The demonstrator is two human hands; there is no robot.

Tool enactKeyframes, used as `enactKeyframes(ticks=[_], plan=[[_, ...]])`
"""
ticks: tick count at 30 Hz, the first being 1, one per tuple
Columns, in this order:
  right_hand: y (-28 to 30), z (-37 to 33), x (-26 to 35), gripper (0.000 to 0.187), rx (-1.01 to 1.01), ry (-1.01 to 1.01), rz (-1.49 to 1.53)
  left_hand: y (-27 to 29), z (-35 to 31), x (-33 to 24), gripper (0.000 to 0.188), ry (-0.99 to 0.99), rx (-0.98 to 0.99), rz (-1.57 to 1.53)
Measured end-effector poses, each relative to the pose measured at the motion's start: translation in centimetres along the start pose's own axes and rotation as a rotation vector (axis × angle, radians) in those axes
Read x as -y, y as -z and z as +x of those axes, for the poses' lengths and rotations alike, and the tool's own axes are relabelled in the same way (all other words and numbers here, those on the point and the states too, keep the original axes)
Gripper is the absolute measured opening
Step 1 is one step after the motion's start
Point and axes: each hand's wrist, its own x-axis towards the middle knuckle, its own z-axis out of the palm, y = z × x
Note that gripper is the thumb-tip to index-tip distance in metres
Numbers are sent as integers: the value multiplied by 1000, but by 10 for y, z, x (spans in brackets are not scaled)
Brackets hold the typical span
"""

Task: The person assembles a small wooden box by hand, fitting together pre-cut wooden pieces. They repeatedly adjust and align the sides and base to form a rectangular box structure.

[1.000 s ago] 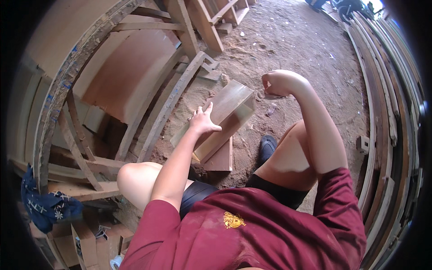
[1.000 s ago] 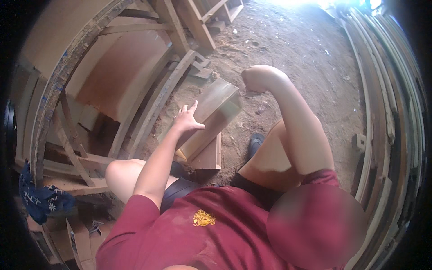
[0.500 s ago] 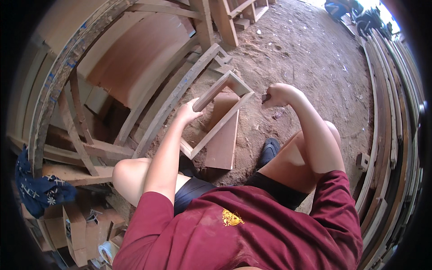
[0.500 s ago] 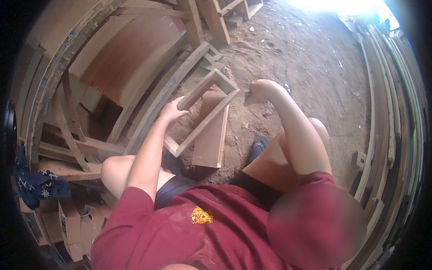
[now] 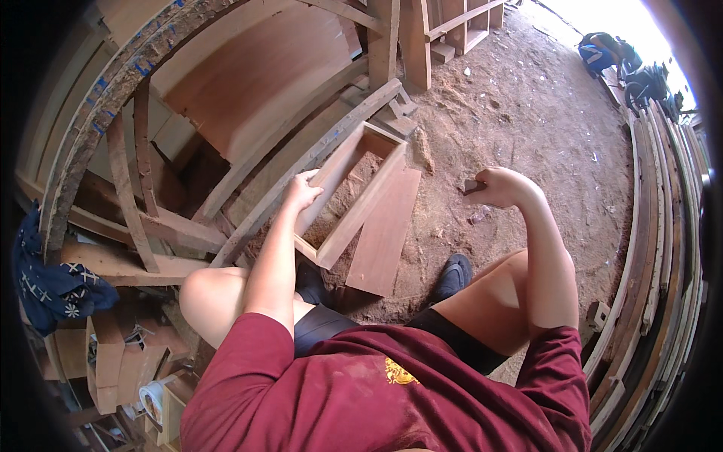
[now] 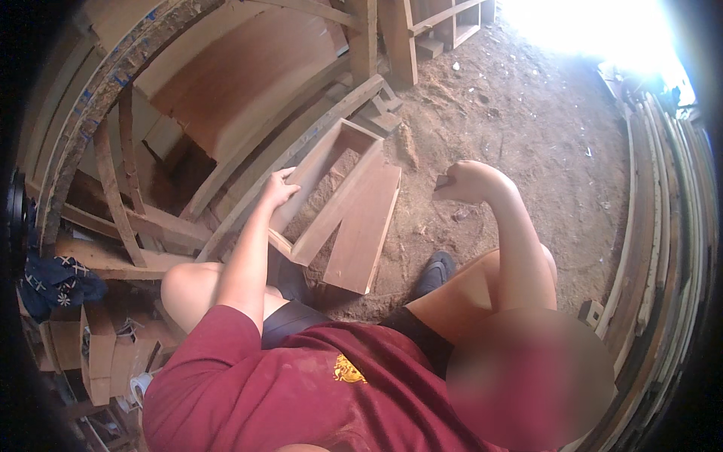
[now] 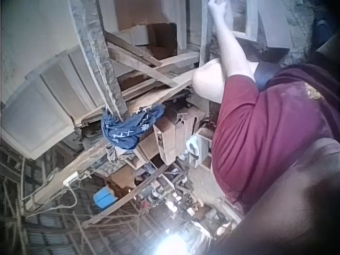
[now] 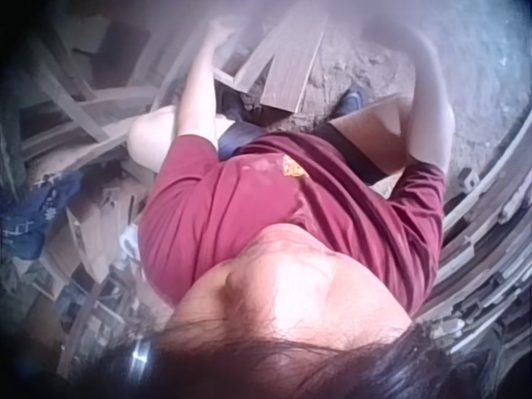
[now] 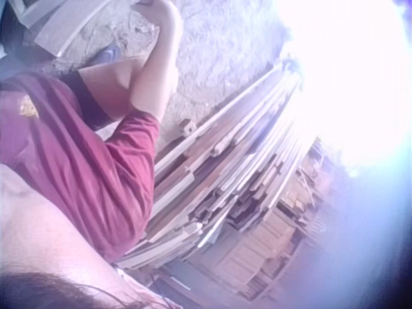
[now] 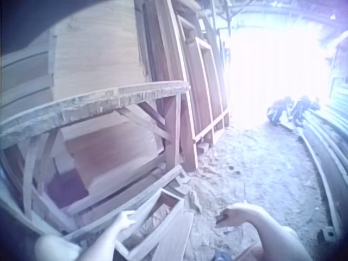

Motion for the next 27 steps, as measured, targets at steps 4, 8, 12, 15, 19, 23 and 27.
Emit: enactKeyframes(ticks=[4,8,12,15,19,23,27], plan=[[2,3,-3,56,40,-15,27,27,-18,43,56,37,-192,101],[-4,-8,-19,53,-39,10,58,20,-30,14,57,70,-212,177],[-6,-7,-25,50,-54,17,63,26,-41,-3,57,79,-267,309],[2,-18,-20,51,-21,12,86,23,-43,-19,56,70,-287,381],[-2,-21,-26,49,-89,44,138,23,-52,-16,55,55,-300,373],[0,-28,-21,51,-86,40,124,19,-68,-10,53,59,-348,380],[4,-42,-19,50,-94,65,163,16,-81,-50,51,245,-263,470]])
